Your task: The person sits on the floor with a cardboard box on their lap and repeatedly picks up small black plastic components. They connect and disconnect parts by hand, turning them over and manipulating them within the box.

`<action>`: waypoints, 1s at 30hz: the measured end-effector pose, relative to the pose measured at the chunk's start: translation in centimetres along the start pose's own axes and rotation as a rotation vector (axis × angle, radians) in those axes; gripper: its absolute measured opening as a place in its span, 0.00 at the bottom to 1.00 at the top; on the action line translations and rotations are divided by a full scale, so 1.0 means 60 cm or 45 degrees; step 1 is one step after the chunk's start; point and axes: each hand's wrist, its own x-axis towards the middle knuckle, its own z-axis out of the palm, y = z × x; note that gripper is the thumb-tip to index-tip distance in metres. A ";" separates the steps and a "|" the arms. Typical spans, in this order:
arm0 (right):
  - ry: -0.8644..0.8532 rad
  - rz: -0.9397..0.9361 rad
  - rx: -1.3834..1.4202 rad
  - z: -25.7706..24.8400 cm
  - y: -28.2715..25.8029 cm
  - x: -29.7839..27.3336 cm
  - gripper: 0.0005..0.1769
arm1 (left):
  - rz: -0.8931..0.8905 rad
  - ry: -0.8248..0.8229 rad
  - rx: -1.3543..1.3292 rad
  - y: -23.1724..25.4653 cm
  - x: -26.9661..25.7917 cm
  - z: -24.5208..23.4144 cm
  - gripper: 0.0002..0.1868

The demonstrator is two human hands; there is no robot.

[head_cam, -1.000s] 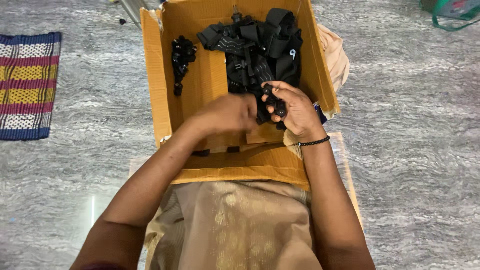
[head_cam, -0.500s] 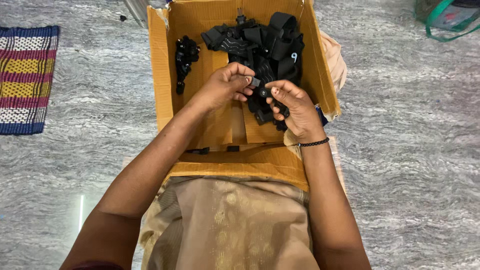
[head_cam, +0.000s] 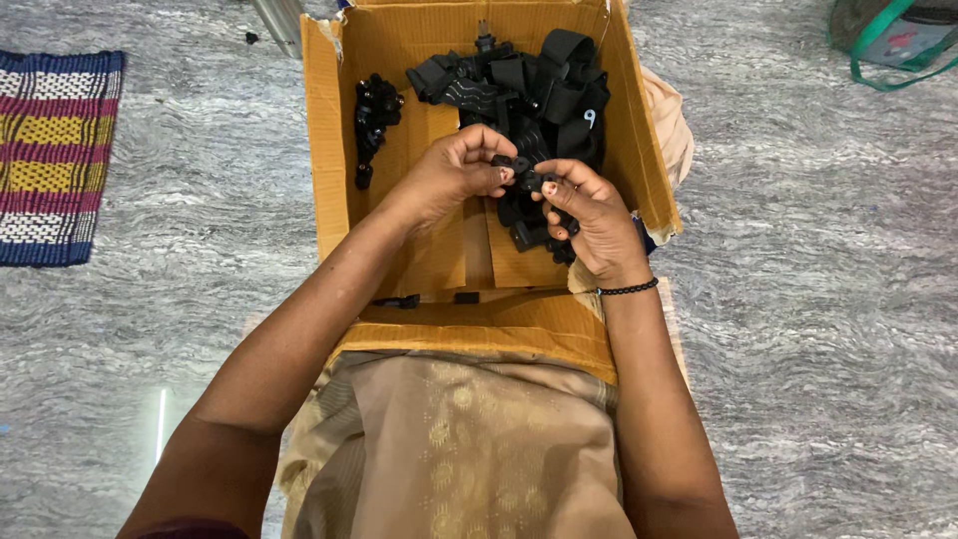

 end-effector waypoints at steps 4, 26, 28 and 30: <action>-0.013 -0.012 -0.002 -0.003 0.001 0.001 0.15 | 0.095 -0.062 -0.050 -0.001 0.001 0.000 0.12; 0.032 0.047 0.069 -0.014 0.011 0.010 0.17 | 0.097 -0.111 0.157 -0.012 0.006 0.008 0.11; -0.020 0.039 0.082 -0.014 0.010 0.010 0.16 | 0.103 -0.104 0.138 -0.017 0.010 0.001 0.12; -0.042 0.077 0.068 -0.012 0.006 0.009 0.17 | 0.142 -0.136 0.068 -0.023 0.013 0.000 0.13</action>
